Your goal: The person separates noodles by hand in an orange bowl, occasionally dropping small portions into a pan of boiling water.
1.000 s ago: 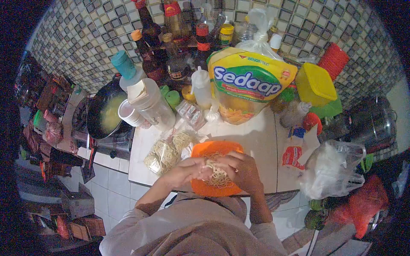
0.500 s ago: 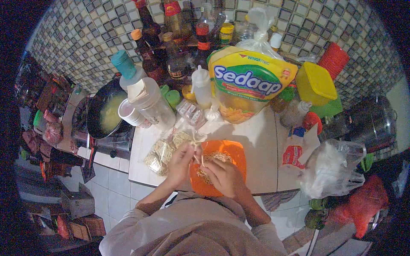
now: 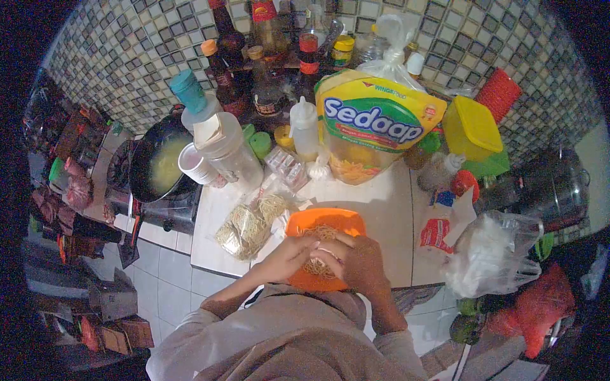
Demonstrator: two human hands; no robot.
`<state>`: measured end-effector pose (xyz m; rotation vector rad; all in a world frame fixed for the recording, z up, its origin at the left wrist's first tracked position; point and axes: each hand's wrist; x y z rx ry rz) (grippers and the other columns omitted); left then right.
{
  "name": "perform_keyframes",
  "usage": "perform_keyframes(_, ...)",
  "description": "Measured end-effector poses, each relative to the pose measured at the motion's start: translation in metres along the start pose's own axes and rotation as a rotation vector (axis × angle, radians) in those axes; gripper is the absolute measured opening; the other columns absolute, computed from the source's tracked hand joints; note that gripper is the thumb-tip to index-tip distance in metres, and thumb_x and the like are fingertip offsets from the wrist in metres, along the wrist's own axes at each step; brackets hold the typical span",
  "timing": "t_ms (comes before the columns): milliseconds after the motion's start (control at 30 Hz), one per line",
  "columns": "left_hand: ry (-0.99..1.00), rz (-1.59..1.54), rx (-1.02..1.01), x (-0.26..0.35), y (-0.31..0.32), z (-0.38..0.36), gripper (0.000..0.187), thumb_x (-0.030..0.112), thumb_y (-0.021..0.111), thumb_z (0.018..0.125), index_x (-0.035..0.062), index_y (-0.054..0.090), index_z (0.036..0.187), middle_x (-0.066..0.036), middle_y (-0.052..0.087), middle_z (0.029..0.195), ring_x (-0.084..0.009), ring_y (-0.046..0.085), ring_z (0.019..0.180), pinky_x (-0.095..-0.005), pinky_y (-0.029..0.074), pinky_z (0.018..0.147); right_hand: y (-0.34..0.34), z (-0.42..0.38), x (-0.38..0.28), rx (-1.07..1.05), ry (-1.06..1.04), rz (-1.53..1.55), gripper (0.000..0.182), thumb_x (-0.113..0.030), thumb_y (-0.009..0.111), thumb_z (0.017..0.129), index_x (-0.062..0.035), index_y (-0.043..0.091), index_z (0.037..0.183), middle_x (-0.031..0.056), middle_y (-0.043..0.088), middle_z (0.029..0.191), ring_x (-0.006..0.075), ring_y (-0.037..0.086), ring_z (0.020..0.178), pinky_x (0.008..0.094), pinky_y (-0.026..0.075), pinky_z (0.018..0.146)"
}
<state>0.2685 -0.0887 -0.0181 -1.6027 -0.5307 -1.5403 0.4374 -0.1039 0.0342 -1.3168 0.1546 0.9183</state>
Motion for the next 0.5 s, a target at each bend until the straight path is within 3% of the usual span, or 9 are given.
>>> perform_keyframes(33,-0.001,0.000,0.000,0.001,0.001,-0.002,0.024,0.019,0.039,0.090,-0.0011,0.052,0.089,-0.013,0.055,0.076,-0.0270,0.055,0.074,-0.0333,0.041,0.066,0.001,0.001,0.003,0.033,-0.004,0.030,0.013,-0.017,0.069,0.068,-0.0071,0.062,0.074,0.0055,0.055,0.060,0.0188,0.052,0.049,0.0286,0.040,0.046)
perform_keyframes(100,-0.230,-0.420,-0.020,0.005,0.002,-0.004,0.030,0.025,0.035,0.093,0.0005,0.051,0.090,-0.003,0.051,0.072,-0.0157,0.050,0.068,-0.0270,0.038,0.062,0.003,0.000,0.005,0.066,-0.006,0.058,0.013,-0.017,0.070,0.067,-0.0075,0.063,0.074,0.0053,0.054,0.059,0.0173,0.051,0.048,0.0281,0.039,0.045)
perform_keyframes(200,-0.355,-0.652,-0.136,0.002,-0.007,-0.006,0.034,0.030,0.033,0.093,0.0018,0.051,0.095,0.003,0.044,0.071,-0.0075,0.041,0.065,-0.0208,0.034,0.058,0.005,0.001,0.005,0.051,0.027,0.100,0.013,-0.022,0.065,0.072,-0.0091,0.062,0.076,0.0065,0.059,0.068,0.0228,0.057,0.056,0.0315,0.043,0.048)
perform_keyframes(333,-0.406,-0.731,-0.058,0.002,-0.005,-0.007,0.037,0.033,0.033,0.093,0.0005,0.050,0.099,0.002,0.037,0.069,-0.0049,0.034,0.063,-0.0174,0.029,0.055,0.009,0.001,0.005,0.154,0.124,0.199,0.013,-0.018,0.068,0.069,-0.0078,0.061,0.074,0.0079,0.059,0.065,0.0201,0.056,0.053,0.0288,0.042,0.047)
perform_keyframes(400,-0.248,-0.678,-0.142,-0.004,-0.009,-0.008,0.039,0.035,0.035,0.092,0.0012,0.050,0.105,0.002,0.042,0.073,-0.0060,0.039,0.066,-0.0187,0.032,0.057,0.013,0.000,0.004,0.195,0.154,0.239,0.013,-0.017,0.068,0.069,-0.0075,0.061,0.073,0.0080,0.059,0.064,0.0189,0.056,0.052,0.0280,0.042,0.046)
perform_keyframes(433,-0.249,-0.679,-0.143,-0.003,-0.009,-0.007,0.039,0.035,0.035,0.092,0.0012,0.050,0.105,0.002,0.042,0.073,-0.0060,0.039,0.066,-0.0187,0.032,0.057,0.015,0.000,0.004,0.250,0.171,0.275,0.011,-0.014,0.068,0.069,-0.0060,0.061,0.071,0.0047,0.055,0.060,0.0145,0.050,0.048,0.0256,0.037,0.044)
perform_keyframes(500,-0.268,-0.563,-0.173,0.007,-0.010,-0.005,0.041,0.038,0.040,0.089,0.0048,0.046,0.113,0.000,0.054,0.091,-0.0101,0.049,0.083,-0.0199,0.038,0.073,0.017,0.001,0.003,0.305,0.189,0.311,0.010,-0.011,0.069,0.069,-0.0046,0.060,0.069,0.0015,0.052,0.057,0.0102,0.044,0.044,0.0231,0.032,0.041)
Point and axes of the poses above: each hand's wrist, its own z-axis towards the middle knuckle, its own y-axis out of the palm, x = y × z
